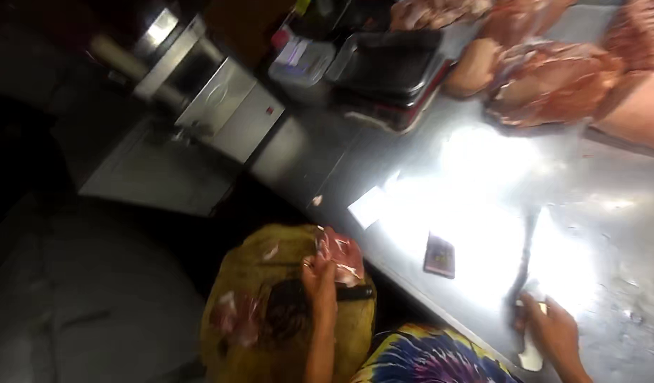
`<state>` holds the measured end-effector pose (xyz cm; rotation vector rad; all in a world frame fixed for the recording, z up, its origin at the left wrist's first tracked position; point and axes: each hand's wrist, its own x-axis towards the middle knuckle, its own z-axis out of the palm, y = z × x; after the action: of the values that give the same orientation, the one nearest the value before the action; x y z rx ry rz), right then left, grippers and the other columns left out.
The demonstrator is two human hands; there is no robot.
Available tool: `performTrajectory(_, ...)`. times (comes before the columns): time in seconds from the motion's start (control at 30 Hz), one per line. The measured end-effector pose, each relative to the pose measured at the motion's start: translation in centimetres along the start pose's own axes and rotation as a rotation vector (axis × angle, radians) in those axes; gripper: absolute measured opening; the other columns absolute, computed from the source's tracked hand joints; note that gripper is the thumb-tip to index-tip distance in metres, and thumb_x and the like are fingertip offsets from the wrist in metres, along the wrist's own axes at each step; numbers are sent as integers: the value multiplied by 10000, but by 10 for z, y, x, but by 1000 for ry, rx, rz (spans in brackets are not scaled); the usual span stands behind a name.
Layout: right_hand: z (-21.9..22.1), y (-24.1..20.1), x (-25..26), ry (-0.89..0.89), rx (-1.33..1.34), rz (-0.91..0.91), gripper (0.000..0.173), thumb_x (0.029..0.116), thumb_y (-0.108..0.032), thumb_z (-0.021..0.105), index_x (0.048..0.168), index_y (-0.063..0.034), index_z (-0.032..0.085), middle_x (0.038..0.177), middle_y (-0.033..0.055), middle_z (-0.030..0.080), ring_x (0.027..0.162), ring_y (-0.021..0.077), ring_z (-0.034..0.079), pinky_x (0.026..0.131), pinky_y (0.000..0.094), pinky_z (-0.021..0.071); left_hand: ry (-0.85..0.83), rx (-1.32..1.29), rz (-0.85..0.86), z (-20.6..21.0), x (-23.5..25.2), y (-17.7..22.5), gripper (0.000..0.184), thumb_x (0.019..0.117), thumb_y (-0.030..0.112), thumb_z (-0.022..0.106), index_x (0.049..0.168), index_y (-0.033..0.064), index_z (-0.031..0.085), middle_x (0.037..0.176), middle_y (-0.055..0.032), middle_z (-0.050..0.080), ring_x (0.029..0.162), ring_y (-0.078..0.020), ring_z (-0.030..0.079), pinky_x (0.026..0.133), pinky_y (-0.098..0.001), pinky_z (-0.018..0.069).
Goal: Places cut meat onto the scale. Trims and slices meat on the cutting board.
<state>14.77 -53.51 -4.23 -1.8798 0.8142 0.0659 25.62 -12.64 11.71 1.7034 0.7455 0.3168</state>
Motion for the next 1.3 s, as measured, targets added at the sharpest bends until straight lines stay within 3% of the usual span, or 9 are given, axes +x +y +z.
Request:
performTrajectory(0.17, 8, -10, -13, -23, -89, -135, 370, 1029, -309, 562, 1186, 22, 608, 754, 91, 632, 525, 144, 595, 529, 396, 565, 218, -79, -214, -75, -88, -100, 379, 865, 41, 692, 1200, -49, 538, 1015, -147, 620, 904, -182, 630, 798, -347, 561)
performTrajectory(0.23, 19, -25, -38, -142, -161, -269, 386, 1030, -249, 562, 1237, 73, 614, 956, 211, 676, 770, 245, 648, 757, 500, 550, 243, 42, -233, -100, -103, -139, 416, 873, 66, 730, 1216, -68, 536, 1039, -172, 631, 936, -205, 636, 834, -364, 558)
performTrajectory(0.37, 73, -48, -130, -557, -367, -526, 366, 1031, -267, 528, 1182, 48, 638, 868, 132, 691, 701, 181, 667, 663, 406, 584, 116, 206, -272, -153, -122, -188, 575, 927, 169, 745, 1393, -53, 491, 1273, -223, 638, 1128, -262, 658, 975, -411, 550)
performTrajectory(0.43, 100, -53, -182, -756, -553, -574, 379, 1049, -287, 521, 1219, 30, 641, 871, 149, 712, 756, 259, 704, 713, 483, 592, 23, 152, -266, -173, -134, -194, 617, 932, 98, 713, 1468, -32, 434, 1399, -219, 581, 1218, -260, 638, 1009, -400, 551)
performTrajectory(0.57, 157, -38, -257, -965, -844, -684, 416, 1082, -391, 424, 1192, -57, 645, 888, 142, 696, 813, 312, 707, 743, 522, 572, -23, 269, -268, -207, -145, -214, 476, 976, 110, 647, 1420, -2, 515, 1322, -177, 644, 1154, -234, 674, 994, -401, 556)
performTrajectory(0.73, 192, -41, -287, -933, -1163, -735, 383, 1072, -385, 402, 1279, -131, 600, 1015, 162, 703, 935, 361, 713, 798, 548, 567, 7, 263, -246, -215, -149, -223, 302, 989, 143, 656, 1254, -1, 650, 1185, -148, 707, 1051, -203, 711, 953, -375, 579)
performTrajectory(0.9, 193, -43, -281, -849, -1322, -799, 374, 1078, -367, 378, 1322, -164, 576, 1068, 179, 703, 936, 389, 717, 780, 561, 573, 67, 323, -13, -197, -145, -237, 171, 968, 131, 667, 1061, 10, 744, 1166, -124, 709, 1005, -161, 713, 926, -318, 591)
performTrajectory(1.1, 186, -31, -269, -767, -1385, -849, 371, 1071, -363, 379, 1320, -177, 582, 1085, 165, 704, 900, 372, 725, 743, 544, 585, 25, 485, -27, -185, -135, -232, 204, 993, 171, 606, 1062, 62, 764, 1193, -67, 721, 1081, -177, 692, 985, -363, 547)
performTrajectory(1.3, 186, -33, -270, -845, -1485, -653, 425, 1080, -320, 382, 1470, -176, 470, 1167, 201, 688, 1004, 405, 709, 829, 574, 568, 15, 551, -21, -180, -131, -235, 191, 988, 148, 604, 1036, 50, 761, 1208, -85, 705, 1106, -207, 680, 986, -385, 544)
